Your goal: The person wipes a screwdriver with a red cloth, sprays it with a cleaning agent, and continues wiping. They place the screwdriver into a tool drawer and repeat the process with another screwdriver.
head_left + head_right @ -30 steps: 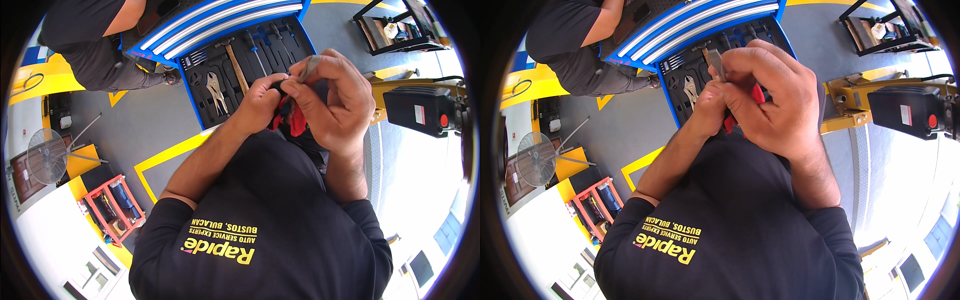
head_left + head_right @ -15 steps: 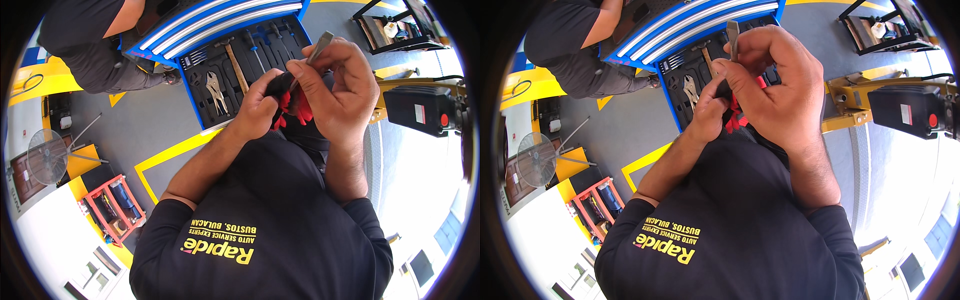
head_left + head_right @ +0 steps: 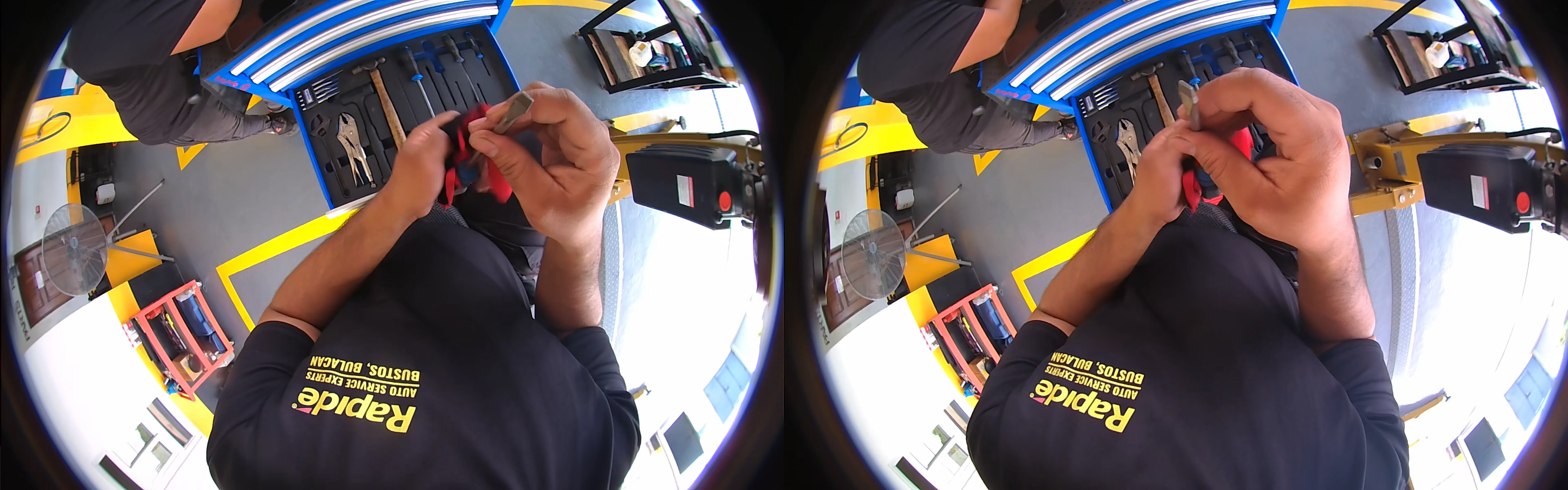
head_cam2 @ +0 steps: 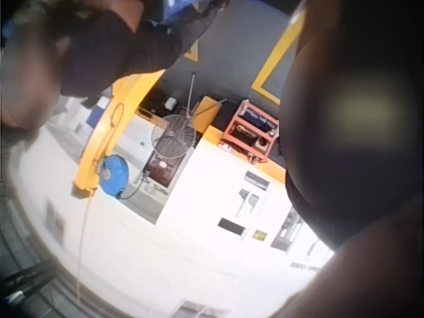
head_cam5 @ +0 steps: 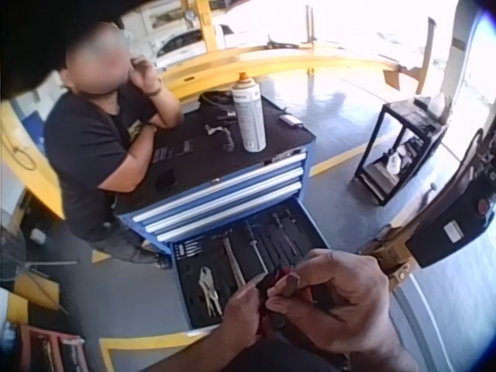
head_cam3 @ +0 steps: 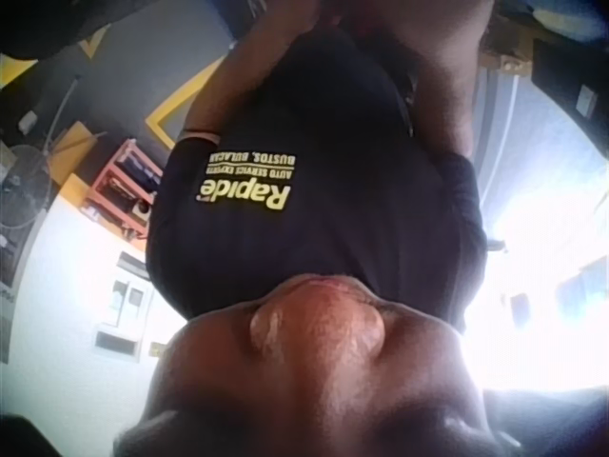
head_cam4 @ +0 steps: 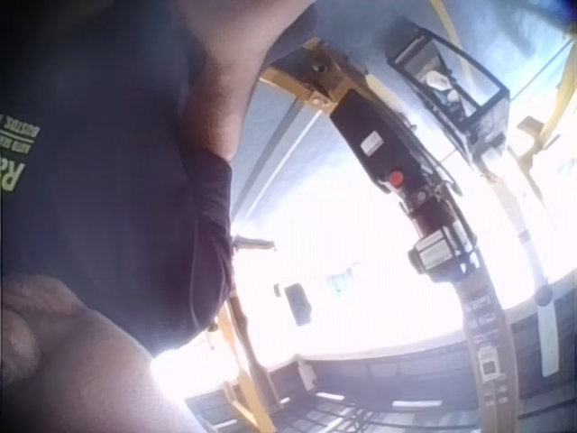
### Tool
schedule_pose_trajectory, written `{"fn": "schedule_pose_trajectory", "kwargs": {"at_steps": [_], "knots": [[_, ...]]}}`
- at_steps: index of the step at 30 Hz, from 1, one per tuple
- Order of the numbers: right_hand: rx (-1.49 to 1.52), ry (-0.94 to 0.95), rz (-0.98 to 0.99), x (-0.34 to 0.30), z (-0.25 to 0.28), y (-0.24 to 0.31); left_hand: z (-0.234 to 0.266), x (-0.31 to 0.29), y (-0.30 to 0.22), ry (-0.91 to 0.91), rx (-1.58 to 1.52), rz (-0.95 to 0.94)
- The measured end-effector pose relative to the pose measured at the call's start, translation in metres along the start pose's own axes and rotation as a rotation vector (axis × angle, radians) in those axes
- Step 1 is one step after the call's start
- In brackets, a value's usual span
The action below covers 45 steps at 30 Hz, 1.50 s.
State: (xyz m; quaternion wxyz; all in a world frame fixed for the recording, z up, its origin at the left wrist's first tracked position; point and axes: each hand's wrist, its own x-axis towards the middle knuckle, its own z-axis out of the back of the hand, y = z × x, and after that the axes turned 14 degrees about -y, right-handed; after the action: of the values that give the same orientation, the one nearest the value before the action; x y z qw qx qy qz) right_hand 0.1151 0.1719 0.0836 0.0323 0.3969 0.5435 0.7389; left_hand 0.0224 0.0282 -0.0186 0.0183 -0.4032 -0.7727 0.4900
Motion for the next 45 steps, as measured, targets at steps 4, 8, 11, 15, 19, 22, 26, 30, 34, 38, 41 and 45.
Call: {"fn": "schedule_pose_trajectory", "kwargs": {"at_steps": [4,8,11,15,19,22,26,30,34,38,41,45], "knots": [[0.088,-0.179,-0.022,0.001,-0.004,-0.003,0.007,0.0,-0.009,0.122,-0.37,0.087],[0.102,-0.251,-0.057,0.002,-0.003,-0.006,0.004,-0.011,-0.012,0.165,-0.006,-0.119],[0.1,-0.261,-0.043,0.003,-0.005,-0.005,-0.004,-0.015,-0.01,0.141,0.216,-0.246],[0.093,-0.258,-0.035,0.004,-0.007,-0.002,-0.011,-0.01,-0.012,0.166,0.315,-0.453],[-0.008,-0.15,0.043,0.002,-0.002,-0.003,-0.011,-0.005,-0.008,0.116,0.342,-0.512],[-0.018,-0.091,0.046,0.0,-0.001,-0.001,-0.006,0.003,-0.003,0.109,0.319,-0.443],[-0.075,0.114,0.079,0.012,0.003,0.004,0.001,0.004,0.004,0.07,0.3,-0.374],[-0.139,-0.015,0.06,0.013,-0.002,0.0,-0.005,-0.004,0.004,-0.002,-0.029,-0.086],[-0.12,-0.11,0.0,0.011,-0.003,0.0,0.0,-0.007,-0.001,0.072,0.03,-0.118],[-0.134,-0.137,-0.02,0.01,-0.005,0.003,-0.006,-0.009,-0.002,0.134,0.128,-0.313],[-0.156,-0.155,0.017,0.01,-0.009,0.002,-0.009,-0.006,-0.005,0.125,0.252,-0.47],[-0.191,-0.088,0.054,0.005,-0.009,0.006,-0.005,0.0,-0.005,0.117,0.368,-0.596]]}}
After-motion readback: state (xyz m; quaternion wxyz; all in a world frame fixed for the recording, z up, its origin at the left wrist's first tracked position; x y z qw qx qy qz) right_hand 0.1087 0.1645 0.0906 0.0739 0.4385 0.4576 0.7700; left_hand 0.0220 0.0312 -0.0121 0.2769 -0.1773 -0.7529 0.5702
